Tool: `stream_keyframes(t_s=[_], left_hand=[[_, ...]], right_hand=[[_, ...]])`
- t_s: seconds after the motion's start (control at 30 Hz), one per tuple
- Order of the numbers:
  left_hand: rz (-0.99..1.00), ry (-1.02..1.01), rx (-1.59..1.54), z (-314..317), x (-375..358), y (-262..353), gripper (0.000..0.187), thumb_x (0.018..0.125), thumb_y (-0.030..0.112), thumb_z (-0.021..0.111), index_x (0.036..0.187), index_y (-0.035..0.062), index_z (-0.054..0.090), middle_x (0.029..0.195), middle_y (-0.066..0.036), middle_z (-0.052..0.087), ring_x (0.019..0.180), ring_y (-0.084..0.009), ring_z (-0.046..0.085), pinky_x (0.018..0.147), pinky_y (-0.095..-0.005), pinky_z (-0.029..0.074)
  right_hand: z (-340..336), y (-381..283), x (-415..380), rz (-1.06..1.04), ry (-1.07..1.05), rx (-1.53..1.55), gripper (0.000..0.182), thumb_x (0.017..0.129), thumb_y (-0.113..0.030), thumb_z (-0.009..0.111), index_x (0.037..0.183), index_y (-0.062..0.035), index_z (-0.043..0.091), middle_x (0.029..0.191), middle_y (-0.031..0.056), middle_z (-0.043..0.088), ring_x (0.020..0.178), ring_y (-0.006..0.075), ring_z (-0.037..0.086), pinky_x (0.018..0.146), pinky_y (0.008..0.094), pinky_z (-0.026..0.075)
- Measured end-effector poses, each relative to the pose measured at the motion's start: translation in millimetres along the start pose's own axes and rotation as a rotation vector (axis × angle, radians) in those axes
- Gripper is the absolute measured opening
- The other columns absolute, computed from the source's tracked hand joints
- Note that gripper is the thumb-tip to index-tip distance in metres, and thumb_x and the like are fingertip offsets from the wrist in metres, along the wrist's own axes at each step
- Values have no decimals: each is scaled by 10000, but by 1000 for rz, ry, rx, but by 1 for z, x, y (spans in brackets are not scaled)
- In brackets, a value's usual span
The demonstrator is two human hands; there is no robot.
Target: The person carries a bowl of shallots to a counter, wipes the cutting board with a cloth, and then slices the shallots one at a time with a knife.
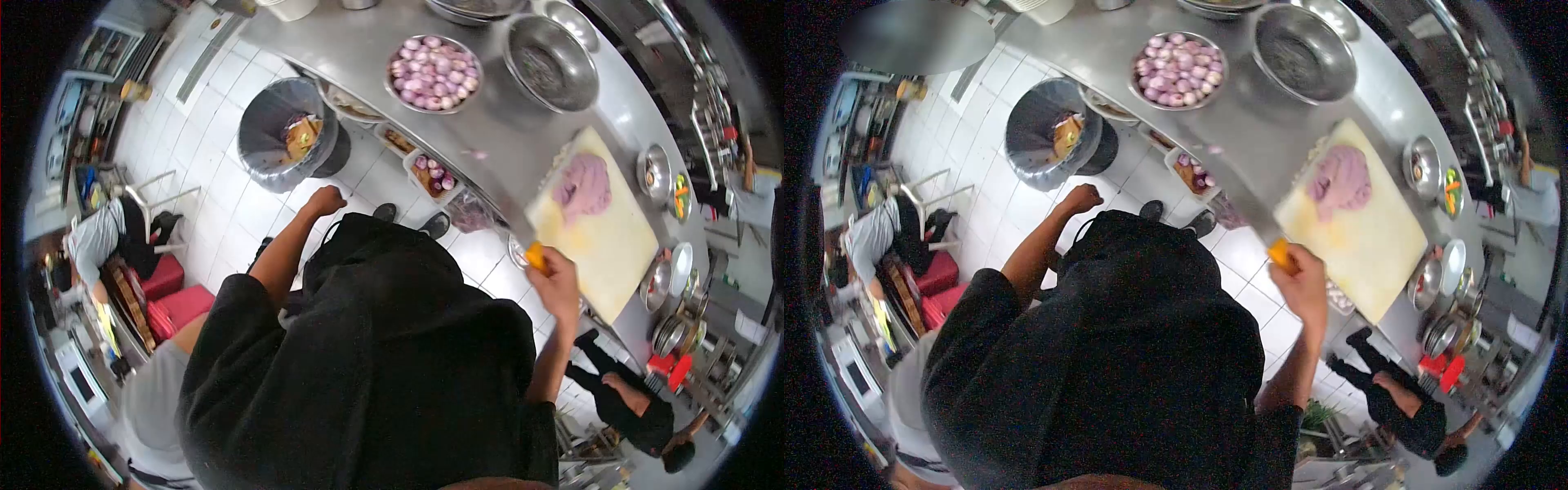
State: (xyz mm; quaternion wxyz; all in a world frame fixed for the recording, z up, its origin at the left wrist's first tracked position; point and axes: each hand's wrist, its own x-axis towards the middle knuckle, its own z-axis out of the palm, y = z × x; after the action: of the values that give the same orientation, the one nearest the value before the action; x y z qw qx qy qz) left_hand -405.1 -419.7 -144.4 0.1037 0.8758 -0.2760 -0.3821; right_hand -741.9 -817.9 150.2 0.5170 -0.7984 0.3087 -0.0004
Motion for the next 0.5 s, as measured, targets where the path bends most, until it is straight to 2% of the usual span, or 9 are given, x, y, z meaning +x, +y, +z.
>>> stream_keyframes(t_s=[0.1, 0.17, 0.23, 0.27, 0.3, 0.4, 0.5], left_hand=[[-209, -90, -37, 13, -23, -68, 421, 783, 393, 656, 862, -14, 726, 929, -262, 698, 920, -410, 679, 842, -463, 536], [-354, -53, -134, 10, -52, -83, 425, 782, 392, 642, 820, -24, 718, 888, -256, 701, 883, -401, 685, 825, -462, 537], [-477, 8, -269, 11, -77, -102, 433, 783, 398, 637, 801, -28, 714, 859, -246, 704, 827, -386, 693, 801, -457, 541], [-517, 39, -394, 16, -87, -114, 410, 782, 380, 659, 830, -23, 719, 798, -203, 706, 698, -310, 692, 717, -417, 553], [-541, 88, -462, 19, -98, -118, 394, 785, 365, 670, 852, -20, 720, 788, -187, 706, 670, -285, 684, 691, -400, 552], [-613, 224, -669, 21, -132, -119, 348, 800, 298, 713, 959, -12, 719, 770, -136, 708, 612, -207, 656, 610, -344, 543], [-637, 350, -731, 35, -169, -122, 340, 822, 305, 712, 943, -12, 713, 767, -132, 708, 633, -202, 662, 629, -345, 540]], right_hand=[[68, -23, 43, -117, -270, -52, 310, 820, -182, 713, 1043, 27, 661, 759, 54, 636, 707, 121, 571, 631, 280, 468], [118, -25, 81, -122, -474, -127, 331, 855, -278, 688, 956, 35, 653, 777, 76, 645, 677, 136, 595, 593, 292, 464], [179, -32, 119, 133, -695, -7, 318, 886, -316, 655, 866, -1, 622, 761, 64, 621, 612, 135, 578, 533, 287, 443], [216, -31, 137, 280, -760, 151, 313, 899, -334, 646, 869, -25, 611, 742, 49, 598, 590, 122, 557, 509, 277, 432], [252, -29, 155, 429, -821, 305, 307, 911, -352, 637, 873, -49, 600, 723, 34, 575, 567, 109, 536, 485, 268, 421], [341, -31, 206, 556, -984, 468, 354, 933, -418, 626, 904, -74, 552, 696, -8, 501, 545, 98, 472, 465, 252, 385], [418, -24, 241, 696, -1050, 514, 374, 946, -447, 598, 897, -81, 541, 706, -10, 487, 546, 98, 456, 464, 246, 370]])
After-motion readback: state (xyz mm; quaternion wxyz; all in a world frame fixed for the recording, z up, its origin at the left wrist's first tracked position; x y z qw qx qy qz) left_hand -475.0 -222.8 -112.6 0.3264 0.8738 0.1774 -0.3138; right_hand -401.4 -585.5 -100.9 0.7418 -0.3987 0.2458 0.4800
